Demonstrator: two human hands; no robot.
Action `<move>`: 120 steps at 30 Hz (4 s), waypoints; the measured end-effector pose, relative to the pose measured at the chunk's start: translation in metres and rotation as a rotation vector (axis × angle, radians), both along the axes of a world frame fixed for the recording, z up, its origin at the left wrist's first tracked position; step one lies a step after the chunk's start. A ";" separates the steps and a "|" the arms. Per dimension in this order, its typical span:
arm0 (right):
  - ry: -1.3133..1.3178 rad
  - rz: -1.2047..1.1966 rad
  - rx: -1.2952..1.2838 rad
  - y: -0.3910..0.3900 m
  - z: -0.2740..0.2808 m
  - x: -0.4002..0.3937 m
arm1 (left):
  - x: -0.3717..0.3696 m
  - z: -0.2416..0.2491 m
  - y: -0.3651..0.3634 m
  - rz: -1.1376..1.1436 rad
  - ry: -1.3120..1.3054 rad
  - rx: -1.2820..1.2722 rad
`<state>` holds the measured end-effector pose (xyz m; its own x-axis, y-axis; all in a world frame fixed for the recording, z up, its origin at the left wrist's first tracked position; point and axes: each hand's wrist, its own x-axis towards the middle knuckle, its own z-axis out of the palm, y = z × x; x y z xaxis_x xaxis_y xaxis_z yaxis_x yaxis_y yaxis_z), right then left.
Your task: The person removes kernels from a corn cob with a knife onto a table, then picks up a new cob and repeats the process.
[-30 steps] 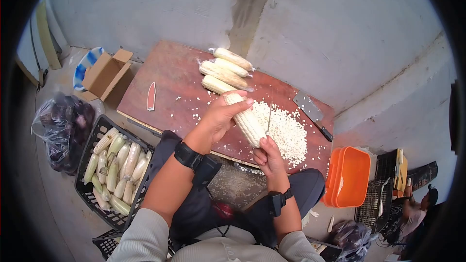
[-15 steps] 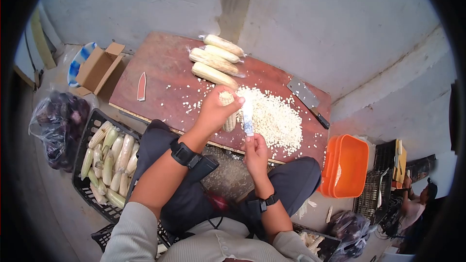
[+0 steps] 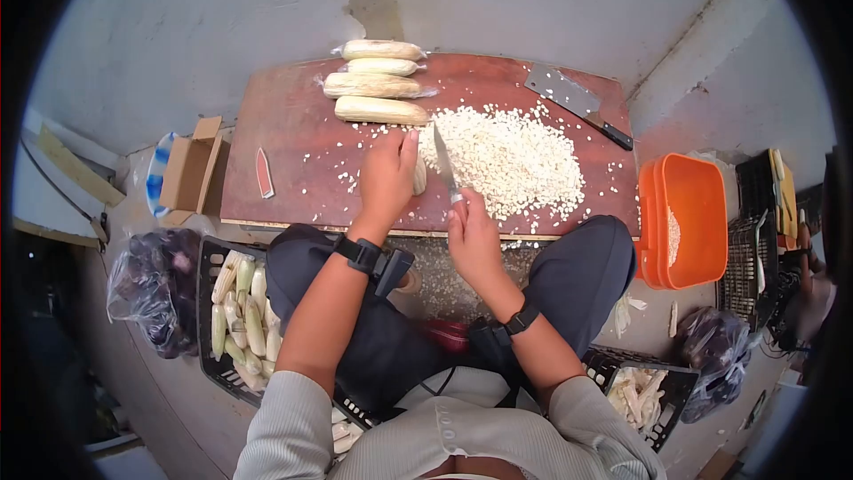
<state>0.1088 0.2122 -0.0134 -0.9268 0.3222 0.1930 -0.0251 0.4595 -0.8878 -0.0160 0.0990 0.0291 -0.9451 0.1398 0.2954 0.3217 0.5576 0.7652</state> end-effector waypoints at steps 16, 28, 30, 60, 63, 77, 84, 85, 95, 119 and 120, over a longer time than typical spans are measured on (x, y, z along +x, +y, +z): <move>-0.211 0.101 0.105 -0.017 -0.013 0.001 | 0.001 -0.001 -0.026 0.033 0.104 -0.388; -0.190 0.225 0.161 0.025 0.009 -0.019 | 0.008 0.018 -0.021 -0.068 0.007 -0.594; -0.185 0.252 0.190 0.037 0.015 -0.029 | 0.008 0.021 -0.023 -0.081 0.023 -0.611; -0.291 0.482 0.385 0.037 0.023 -0.009 | 0.004 0.037 -0.024 -0.175 -0.319 -0.708; -0.306 0.474 0.437 0.034 0.019 -0.015 | 0.003 0.038 -0.021 -0.181 -0.322 -0.723; -0.342 0.502 0.356 0.018 -0.012 -0.046 | 0.003 0.032 -0.017 -0.294 -0.225 -0.722; -0.346 0.460 0.345 0.016 -0.026 -0.058 | 0.003 0.034 -0.010 -0.238 -0.241 -0.730; -0.342 0.449 0.321 0.015 -0.030 -0.059 | 0.002 0.034 -0.010 -0.226 -0.259 -0.730; -0.264 0.325 -0.042 0.020 -0.018 -0.045 | 0.013 0.024 -0.029 -0.096 -0.365 -0.545; -0.300 0.487 0.391 0.018 -0.005 -0.027 | 0.011 0.030 -0.027 -0.107 -0.331 -0.615; -0.296 0.492 0.391 0.018 -0.007 -0.030 | 0.011 0.031 -0.023 -0.134 -0.278 -0.639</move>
